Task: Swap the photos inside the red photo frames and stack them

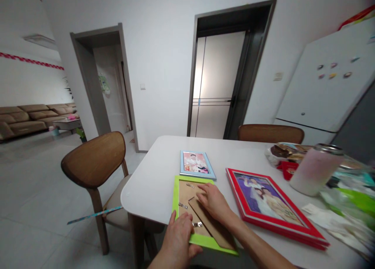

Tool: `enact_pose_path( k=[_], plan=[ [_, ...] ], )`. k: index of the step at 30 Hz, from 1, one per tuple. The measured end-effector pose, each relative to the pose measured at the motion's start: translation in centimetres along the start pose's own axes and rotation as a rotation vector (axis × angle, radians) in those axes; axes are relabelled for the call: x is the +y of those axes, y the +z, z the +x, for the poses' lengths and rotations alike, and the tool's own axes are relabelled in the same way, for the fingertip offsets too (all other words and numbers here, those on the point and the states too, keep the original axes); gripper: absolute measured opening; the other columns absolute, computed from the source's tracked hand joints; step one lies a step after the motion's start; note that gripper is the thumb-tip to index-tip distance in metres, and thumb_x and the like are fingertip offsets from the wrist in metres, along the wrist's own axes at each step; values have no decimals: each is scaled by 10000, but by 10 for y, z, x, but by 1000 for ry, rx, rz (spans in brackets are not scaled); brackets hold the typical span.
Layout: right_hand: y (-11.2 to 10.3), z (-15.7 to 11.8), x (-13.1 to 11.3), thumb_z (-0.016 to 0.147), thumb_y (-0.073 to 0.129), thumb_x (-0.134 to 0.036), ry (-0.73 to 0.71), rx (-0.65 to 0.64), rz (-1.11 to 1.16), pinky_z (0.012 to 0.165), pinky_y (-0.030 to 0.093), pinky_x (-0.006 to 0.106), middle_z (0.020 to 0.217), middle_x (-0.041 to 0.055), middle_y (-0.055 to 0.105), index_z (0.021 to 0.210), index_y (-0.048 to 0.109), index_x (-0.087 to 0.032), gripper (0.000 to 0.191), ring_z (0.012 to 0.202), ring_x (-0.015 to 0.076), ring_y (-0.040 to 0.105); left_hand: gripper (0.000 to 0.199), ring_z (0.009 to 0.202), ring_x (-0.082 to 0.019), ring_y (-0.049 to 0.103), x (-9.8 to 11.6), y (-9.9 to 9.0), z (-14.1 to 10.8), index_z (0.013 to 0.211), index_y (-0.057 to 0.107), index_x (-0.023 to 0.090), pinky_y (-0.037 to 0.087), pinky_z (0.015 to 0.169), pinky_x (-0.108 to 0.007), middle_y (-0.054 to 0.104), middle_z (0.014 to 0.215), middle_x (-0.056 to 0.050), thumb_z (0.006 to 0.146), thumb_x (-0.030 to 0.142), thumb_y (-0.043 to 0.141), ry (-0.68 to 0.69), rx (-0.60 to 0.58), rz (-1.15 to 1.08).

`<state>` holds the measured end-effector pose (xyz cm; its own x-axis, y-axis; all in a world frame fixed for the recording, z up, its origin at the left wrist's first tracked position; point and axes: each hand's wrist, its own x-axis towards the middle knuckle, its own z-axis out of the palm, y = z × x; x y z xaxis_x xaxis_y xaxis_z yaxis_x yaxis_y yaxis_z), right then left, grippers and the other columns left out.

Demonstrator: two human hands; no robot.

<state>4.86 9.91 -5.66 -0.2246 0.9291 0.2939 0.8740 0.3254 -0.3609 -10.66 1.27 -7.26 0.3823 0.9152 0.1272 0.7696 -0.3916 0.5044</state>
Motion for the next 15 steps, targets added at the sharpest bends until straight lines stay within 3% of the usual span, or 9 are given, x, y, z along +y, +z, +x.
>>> enact_pose_path(
  k=[3, 6, 10, 15],
  plan=[
    [-12, -30, 2, 704, 484, -364, -15, -75, 27, 755, 342, 261, 908, 86, 574, 992, 584, -165, 364, 860, 185, 497, 499, 1123, -228, 411, -3, 3, 1, 954, 519, 162, 181, 1008, -462, 505, 1168, -98, 511, 229, 739, 13, 41, -9],
    [-13, -46, -2, 634, 547, -330, -5, -117, 26, 742, 354, 261, 923, 84, 569, 1013, 571, -177, 410, 866, 193, 499, 449, 1137, -233, 391, -4, 5, 1, 910, 528, 166, 175, 1008, -461, 485, 1184, -98, 511, 213, 729, 2, 70, -20],
    [-11, -43, -9, 618, 530, -265, 48, -96, 82, 719, 376, 247, 910, 85, 560, 1000, 563, -152, 399, 818, 176, 516, 483, 1193, -243, 307, 0, -1, 2, 976, 502, 145, 216, 1004, -428, 383, 1269, -129, 538, 216, 694, -45, 93, -102],
    [-21, -37, -10, 606, 520, -242, 59, -123, 75, 679, 389, 244, 865, 87, 555, 944, 588, -148, 357, 763, 170, 524, 531, 1222, -195, 262, 4, -10, 8, 1183, 332, 100, 267, 994, -340, 240, 1344, -152, 701, 230, 513, -188, 199, -284]
  ],
)
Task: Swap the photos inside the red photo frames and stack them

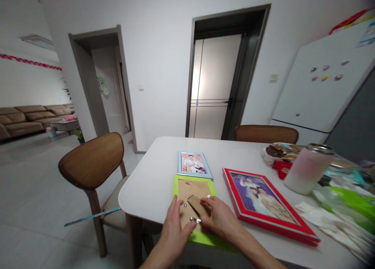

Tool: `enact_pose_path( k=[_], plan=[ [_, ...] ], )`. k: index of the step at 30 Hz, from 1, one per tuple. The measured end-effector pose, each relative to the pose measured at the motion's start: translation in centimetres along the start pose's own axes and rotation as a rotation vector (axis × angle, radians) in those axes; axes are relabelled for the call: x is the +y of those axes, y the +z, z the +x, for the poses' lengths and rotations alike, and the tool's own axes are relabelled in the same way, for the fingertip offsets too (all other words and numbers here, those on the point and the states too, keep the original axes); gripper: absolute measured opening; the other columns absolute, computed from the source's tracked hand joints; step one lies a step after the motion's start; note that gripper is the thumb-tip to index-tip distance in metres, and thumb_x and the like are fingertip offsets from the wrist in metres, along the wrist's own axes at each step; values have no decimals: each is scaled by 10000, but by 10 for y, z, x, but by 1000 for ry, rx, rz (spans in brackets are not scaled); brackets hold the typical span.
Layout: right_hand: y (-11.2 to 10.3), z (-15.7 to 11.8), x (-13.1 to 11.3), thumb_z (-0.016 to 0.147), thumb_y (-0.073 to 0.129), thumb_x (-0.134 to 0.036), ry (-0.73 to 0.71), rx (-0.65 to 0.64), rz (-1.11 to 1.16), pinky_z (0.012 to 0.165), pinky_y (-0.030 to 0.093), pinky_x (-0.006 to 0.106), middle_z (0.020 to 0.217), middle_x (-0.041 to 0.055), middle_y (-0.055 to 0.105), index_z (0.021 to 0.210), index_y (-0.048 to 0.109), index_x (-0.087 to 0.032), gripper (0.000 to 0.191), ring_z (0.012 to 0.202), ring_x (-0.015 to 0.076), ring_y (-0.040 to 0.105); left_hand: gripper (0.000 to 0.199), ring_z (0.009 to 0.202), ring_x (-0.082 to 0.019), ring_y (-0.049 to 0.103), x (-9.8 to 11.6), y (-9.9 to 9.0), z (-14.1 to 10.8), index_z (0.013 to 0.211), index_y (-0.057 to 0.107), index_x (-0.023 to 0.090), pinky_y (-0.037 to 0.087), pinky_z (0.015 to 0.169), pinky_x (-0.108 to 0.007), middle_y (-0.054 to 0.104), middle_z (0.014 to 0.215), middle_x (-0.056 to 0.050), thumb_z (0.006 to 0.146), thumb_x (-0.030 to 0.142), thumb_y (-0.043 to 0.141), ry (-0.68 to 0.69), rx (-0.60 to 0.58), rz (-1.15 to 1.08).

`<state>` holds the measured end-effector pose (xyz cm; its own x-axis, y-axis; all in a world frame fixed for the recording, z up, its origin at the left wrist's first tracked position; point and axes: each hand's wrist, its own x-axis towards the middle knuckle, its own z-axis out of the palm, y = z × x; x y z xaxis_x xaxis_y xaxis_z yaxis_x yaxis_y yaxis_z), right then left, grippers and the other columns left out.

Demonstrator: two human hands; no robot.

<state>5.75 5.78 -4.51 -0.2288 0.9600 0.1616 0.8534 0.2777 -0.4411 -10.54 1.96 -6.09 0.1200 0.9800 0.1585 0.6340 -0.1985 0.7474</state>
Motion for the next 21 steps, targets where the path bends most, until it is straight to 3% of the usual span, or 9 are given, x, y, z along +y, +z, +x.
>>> enact_pose_path(
  k=[6, 12, 17, 21],
  plan=[
    [-13, -2, -2, 599, 532, -256, 0, -16, -60, 613, 374, 230, 840, 74, 539, 859, 606, -173, 283, 718, 157, 523, 541, 1202, -190, 298, -3, 2, 10, 1207, 300, 91, 248, 1001, -329, 333, 1303, -134, 713, 226, 475, -61, -1, 54],
    [-18, 2, 2, 593, 525, -259, 21, -46, -165, 555, 355, 229, 820, 73, 553, 791, 613, -183, 230, 673, 157, 524, 663, 1195, -196, 306, -3, 4, 8, 1249, 256, 50, 233, 1005, -302, 342, 1296, -140, 663, 207, 524, -3, -79, 198],
    [-12, -1, 16, 582, 522, -223, 23, -42, -89, 637, 385, 240, 830, 91, 593, 863, 631, -160, 308, 743, 178, 536, 444, 1203, -210, 294, -2, 7, 7, 1182, 409, 118, 249, 992, -351, 298, 1331, -98, 745, 196, 418, -2, -113, 352],
    [-10, -7, 19, 586, 508, -227, 14, -40, -34, 666, 393, 249, 830, 86, 611, 900, 629, -158, 343, 761, 186, 541, 430, 1157, -236, 351, 1, 6, 7, 1180, 416, 130, 292, 952, -380, 341, 1308, -96, 755, 187, 382, 21, -102, 451]
  ],
)
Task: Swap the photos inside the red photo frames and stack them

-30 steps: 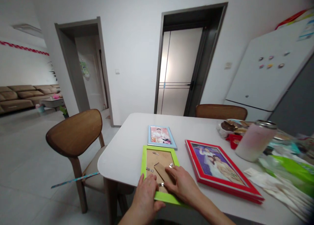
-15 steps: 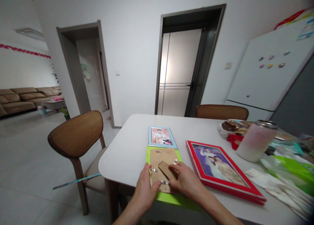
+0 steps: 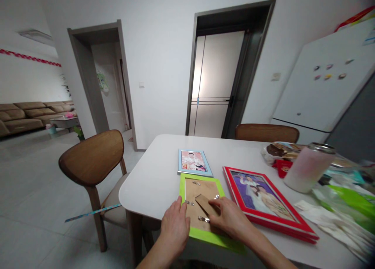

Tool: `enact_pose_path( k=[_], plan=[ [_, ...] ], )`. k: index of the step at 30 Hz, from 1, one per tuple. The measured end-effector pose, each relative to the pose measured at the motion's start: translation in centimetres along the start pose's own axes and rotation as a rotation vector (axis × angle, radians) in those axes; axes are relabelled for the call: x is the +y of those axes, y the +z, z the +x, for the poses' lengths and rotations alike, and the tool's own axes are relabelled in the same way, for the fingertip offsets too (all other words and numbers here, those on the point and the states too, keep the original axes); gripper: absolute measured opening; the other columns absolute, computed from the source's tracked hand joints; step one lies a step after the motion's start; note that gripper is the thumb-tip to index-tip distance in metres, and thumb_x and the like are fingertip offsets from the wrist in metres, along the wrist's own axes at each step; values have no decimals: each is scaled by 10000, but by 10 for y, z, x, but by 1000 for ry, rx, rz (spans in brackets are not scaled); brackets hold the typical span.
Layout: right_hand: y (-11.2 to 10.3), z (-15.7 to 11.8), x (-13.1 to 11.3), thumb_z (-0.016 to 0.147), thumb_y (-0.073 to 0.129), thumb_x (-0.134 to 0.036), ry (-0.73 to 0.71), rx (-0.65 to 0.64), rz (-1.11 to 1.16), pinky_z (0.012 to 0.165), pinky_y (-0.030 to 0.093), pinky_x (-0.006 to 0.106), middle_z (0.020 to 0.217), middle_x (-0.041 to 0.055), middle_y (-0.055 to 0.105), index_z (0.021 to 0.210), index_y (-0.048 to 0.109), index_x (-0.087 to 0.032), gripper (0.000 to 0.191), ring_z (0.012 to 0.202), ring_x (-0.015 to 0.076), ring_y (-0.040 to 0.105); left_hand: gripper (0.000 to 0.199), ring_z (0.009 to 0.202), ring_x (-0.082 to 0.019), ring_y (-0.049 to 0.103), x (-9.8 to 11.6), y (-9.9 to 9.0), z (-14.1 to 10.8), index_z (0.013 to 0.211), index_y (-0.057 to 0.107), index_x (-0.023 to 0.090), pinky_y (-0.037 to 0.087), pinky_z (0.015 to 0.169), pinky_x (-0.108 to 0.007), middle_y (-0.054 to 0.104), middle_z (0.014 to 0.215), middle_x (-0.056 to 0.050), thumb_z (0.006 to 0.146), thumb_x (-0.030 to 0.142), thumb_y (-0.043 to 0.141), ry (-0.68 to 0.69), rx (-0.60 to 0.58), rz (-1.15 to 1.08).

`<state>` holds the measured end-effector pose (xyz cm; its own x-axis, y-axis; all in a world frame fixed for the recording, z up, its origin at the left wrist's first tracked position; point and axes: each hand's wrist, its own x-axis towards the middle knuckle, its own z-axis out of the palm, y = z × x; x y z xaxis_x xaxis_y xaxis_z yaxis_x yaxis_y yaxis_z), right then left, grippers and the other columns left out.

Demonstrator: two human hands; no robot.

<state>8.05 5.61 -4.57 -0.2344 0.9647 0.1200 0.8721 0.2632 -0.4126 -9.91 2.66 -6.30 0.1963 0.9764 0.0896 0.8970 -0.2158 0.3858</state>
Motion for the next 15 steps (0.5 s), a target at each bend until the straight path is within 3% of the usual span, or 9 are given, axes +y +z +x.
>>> enact_pose_path(
  k=[8, 15],
  plan=[
    [-2, -1, -4, 592, 490, -231, 20, 14, -19, 650, 385, 246, 843, 94, 594, 846, 632, -161, 299, 752, 183, 536, 368, 906, -252, 479, 5, -5, 11, 1074, 495, 202, 353, 808, -416, 507, 1089, -80, 735, 148, 362, 57, 69, 218],
    [-19, 7, -8, 588, 522, -265, 44, 19, -166, 553, 353, 236, 856, 89, 569, 821, 619, -181, 265, 663, 161, 524, 496, 979, -253, 431, 4, -1, 8, 1179, 402, 231, 308, 850, -402, 462, 1133, -74, 697, 114, 385, 28, 73, 167]
  ],
)
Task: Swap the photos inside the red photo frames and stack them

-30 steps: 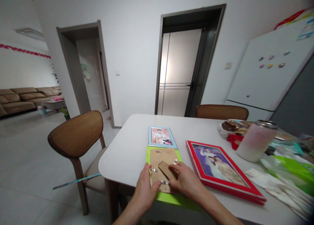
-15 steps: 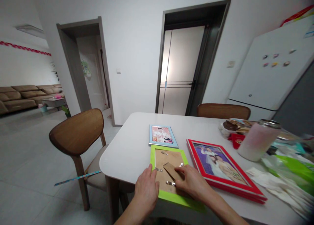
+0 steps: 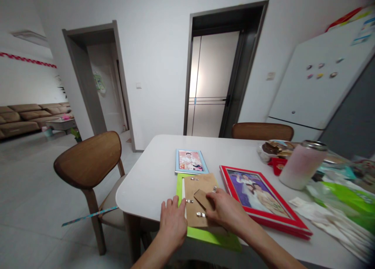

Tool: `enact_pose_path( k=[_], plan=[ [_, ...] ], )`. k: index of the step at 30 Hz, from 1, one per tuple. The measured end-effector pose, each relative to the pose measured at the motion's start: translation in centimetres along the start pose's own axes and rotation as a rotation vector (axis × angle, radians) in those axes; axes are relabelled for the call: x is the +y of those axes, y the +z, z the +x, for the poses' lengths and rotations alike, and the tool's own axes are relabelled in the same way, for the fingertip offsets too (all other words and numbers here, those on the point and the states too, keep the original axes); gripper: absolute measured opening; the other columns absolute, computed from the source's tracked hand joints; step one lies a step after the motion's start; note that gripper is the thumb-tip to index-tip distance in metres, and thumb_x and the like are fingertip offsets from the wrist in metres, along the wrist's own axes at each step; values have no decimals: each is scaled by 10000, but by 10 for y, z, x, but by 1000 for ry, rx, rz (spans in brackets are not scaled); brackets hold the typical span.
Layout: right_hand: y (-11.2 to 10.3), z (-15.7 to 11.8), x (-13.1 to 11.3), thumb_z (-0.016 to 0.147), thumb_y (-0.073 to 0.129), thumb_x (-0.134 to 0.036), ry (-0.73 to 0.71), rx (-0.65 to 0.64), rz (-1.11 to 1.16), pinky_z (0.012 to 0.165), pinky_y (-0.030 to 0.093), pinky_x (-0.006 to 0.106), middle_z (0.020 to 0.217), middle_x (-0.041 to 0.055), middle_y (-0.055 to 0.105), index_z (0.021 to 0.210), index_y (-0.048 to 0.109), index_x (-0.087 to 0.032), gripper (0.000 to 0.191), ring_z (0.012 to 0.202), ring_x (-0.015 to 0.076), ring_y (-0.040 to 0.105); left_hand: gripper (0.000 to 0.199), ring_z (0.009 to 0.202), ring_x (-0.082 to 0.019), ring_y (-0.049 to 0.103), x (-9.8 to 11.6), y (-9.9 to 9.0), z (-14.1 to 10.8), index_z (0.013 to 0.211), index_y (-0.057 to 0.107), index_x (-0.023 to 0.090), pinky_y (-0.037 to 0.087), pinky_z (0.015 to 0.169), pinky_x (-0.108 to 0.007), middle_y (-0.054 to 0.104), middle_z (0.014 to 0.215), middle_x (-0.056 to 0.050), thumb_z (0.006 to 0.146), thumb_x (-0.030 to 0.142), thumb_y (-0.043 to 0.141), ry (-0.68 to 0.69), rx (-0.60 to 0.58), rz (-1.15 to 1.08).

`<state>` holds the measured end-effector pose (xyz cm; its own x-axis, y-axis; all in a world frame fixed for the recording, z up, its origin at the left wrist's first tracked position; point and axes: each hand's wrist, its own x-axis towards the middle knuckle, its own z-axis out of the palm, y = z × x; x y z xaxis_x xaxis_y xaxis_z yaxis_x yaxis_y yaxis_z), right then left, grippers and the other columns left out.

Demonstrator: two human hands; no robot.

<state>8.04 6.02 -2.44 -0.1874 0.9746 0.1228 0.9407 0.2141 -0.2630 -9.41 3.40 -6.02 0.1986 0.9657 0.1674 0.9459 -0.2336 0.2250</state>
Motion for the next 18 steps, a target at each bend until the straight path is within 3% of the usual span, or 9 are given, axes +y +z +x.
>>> enact_pose_path(
  k=[3, 5, 9, 12, 15, 18],
  plan=[
    [-15, 2, -4, 592, 535, -281, 23, 37, -3, 555, 355, 239, 843, 91, 574, 847, 628, -181, 289, 663, 165, 525, 483, 1028, -240, 418, -4, -2, 1, 1198, 381, 186, 274, 905, -386, 466, 1155, -83, 719, 131, 377, -36, 45, -204],
    [-23, 1, -13, 606, 529, -286, 5, 44, 78, 572, 368, 236, 807, 86, 585, 866, 632, -173, 302, 668, 164, 528, 419, 1030, -225, 437, -9, -4, 6, 1174, 401, 136, 296, 905, -348, 502, 1121, -101, 764, 217, 378, -93, 100, -515],
    [-22, -3, -39, 642, 509, -309, -69, 57, 307, 621, 398, 236, 830, 76, 601, 956, 608, -156, 363, 707, 161, 541, 375, 795, -193, 578, -26, -9, 21, 1053, 457, 113, 442, 699, -277, 619, 895, -88, 735, 311, 452, -270, 109, -1147],
    [-8, -3, -40, 695, 464, -343, -75, 84, 384, 660, 410, 249, 883, 78, 593, 1044, 560, -143, 413, 705, 150, 546, 257, 708, -172, 604, -52, -15, 24, 921, 496, 122, 462, 623, -249, 639, 785, -60, 718, 274, 452, -336, 121, -1219],
    [10, 0, -15, 739, 418, -309, 14, 108, 261, 715, 405, 281, 927, 118, 577, 1087, 522, -96, 422, 721, 164, 550, 223, 634, -159, 612, -88, -19, 18, 881, 501, 131, 467, 579, -241, 640, 693, -33, 701, 258, 469, -414, 128, -1218],
    [26, 0, 13, 734, 433, -252, 82, 113, 78, 786, 377, 301, 956, 160, 561, 1080, 517, -48, 410, 854, 214, 528, 179, 590, -162, 609, -122, -19, 13, 826, 521, 128, 462, 542, -242, 632, 630, -25, 684, 233, 491, -487, 115, -1150]
  ],
)
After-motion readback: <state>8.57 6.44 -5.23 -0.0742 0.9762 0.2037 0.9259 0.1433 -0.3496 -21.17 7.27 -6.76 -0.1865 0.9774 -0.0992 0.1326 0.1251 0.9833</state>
